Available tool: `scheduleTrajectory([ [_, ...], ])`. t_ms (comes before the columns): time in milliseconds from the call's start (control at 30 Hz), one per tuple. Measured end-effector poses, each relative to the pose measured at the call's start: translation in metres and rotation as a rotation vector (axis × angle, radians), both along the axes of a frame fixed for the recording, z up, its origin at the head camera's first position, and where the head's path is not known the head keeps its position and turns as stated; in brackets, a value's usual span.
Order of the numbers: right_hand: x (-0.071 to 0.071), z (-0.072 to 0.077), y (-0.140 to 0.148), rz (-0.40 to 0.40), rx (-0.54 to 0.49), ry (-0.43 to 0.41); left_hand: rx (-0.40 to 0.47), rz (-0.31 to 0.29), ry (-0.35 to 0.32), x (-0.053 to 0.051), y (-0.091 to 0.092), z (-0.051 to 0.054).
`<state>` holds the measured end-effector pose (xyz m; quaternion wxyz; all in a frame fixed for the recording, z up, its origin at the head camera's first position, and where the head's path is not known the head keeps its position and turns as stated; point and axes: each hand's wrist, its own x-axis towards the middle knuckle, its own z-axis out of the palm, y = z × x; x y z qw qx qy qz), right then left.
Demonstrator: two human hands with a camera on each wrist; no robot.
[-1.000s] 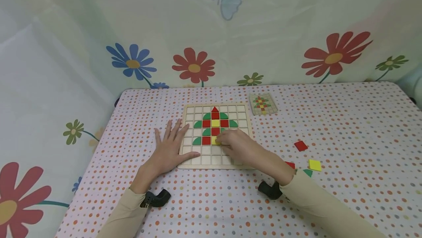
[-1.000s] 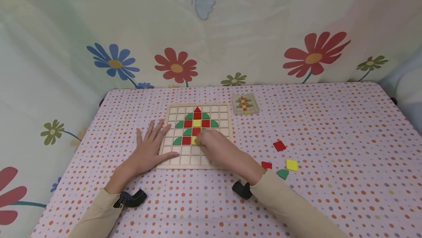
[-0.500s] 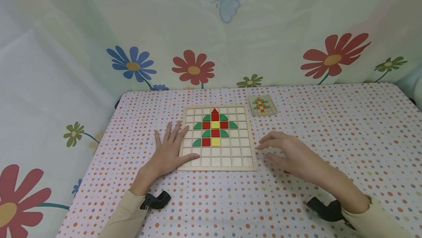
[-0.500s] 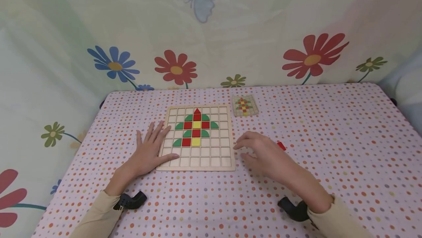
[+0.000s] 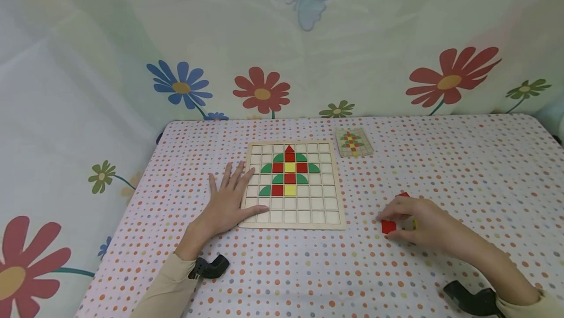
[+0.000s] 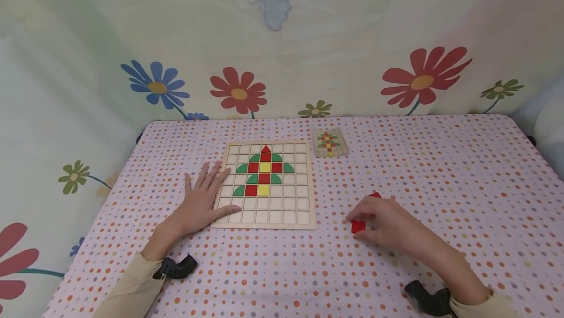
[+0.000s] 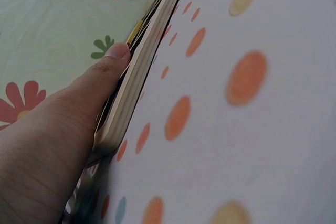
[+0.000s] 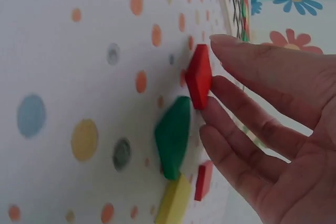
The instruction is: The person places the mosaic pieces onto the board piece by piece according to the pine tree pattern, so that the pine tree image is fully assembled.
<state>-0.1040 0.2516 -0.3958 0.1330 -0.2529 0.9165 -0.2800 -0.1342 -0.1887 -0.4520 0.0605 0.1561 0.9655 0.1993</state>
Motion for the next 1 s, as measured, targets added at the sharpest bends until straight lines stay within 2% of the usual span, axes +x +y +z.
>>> scheduleTrajectory([
  [100, 0.0, -0.004, -0.002, -0.005, -0.008, -0.023, 0.002, -0.009, -0.003, -0.001, 0.002, -0.001],
  [233, -0.002, -0.002, -0.007, -0.047, 0.031, -0.052, -0.014, -0.008, -0.005, -0.001, 0.002, -0.002],
  [433, -0.014, 0.004, -0.019, -0.127, 0.13, -0.17, -0.012, -0.003, -0.004, -0.001, 0.002, -0.001],
  [567, -0.02, 0.007, -0.022, -0.122, 0.131, -0.191, -0.018, 0.006, -0.005, -0.001, 0.001, 0.0],
  [800, -0.022, 0.009, -0.019, -0.157, 0.135, -0.233, -0.009, -0.007, -0.002, -0.002, 0.002, 0.0],
  [1000, -0.019, 0.01, -0.016, -0.088, 0.051, -0.231, -0.027, 0.002, -0.002, -0.001, 0.001, -0.001],
])
